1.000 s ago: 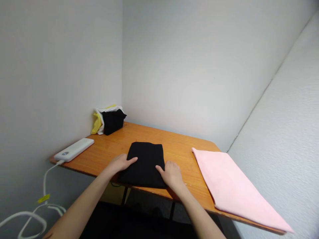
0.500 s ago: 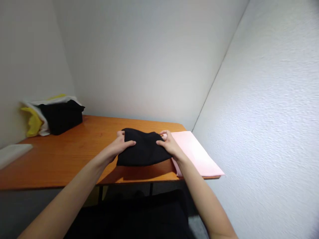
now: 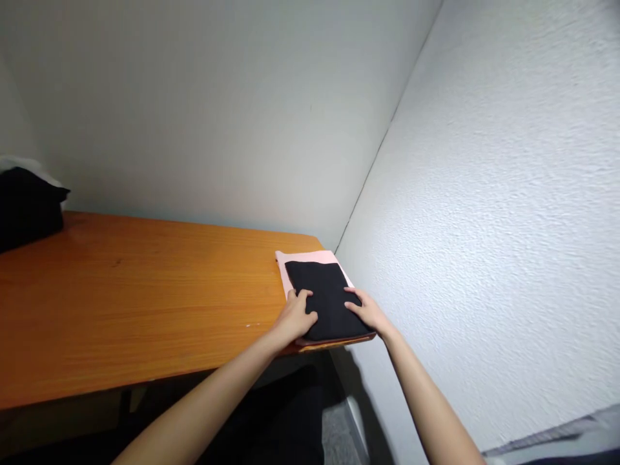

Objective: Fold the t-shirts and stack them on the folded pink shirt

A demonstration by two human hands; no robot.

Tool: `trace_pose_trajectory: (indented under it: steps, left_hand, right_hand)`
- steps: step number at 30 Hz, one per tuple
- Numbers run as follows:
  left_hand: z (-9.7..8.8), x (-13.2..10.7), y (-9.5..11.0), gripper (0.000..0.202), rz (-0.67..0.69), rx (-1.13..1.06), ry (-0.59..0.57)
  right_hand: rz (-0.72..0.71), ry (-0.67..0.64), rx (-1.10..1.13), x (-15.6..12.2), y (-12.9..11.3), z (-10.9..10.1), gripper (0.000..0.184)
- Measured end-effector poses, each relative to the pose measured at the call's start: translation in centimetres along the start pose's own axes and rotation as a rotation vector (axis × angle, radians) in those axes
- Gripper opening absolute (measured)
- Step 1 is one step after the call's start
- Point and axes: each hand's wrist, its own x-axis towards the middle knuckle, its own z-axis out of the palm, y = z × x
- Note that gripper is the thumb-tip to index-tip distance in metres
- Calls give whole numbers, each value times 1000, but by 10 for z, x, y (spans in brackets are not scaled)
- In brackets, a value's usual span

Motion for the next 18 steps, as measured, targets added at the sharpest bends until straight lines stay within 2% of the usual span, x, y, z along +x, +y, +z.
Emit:
trace_pose_trajectory:
  steps: [2,4,7,9,11,13,15,16,18]
  left_hand:
    - [5,-4,-6,52,-19,81,-6]
    - [3,-3,-5,54,-15,124,-29]
    - [-4,-6,1,57,3,162,-57]
    - [-11,-15,4,58,18,188,-53]
    - [-22,-28,3,59,57,211,-68]
    - [-42,-38,-4,63,111,250,-101]
    - [-75,-43,-18,67,119,320,-89]
    - [-97,-44,-27,68,92,377,-43]
    - [-150,-42,-48,67,-9,508,118]
  right_hand:
    - [-52,11,-132,-2,15,8,41]
    - [-46,23,-314,0,12,10,42]
    - [-66,94,-619,10,-16,13,47]
    - [-185,105,-687,16,-37,25,51]
    - [-300,50,-678,18,-48,47,55]
    - [-349,-4,-688,15,-43,73,59]
    - [-372,-16,-719,12,-23,98,58]
    - [-417,-21,-723,12,-9,108,57]
    - [-500,-1,-672,16,19,120,57]
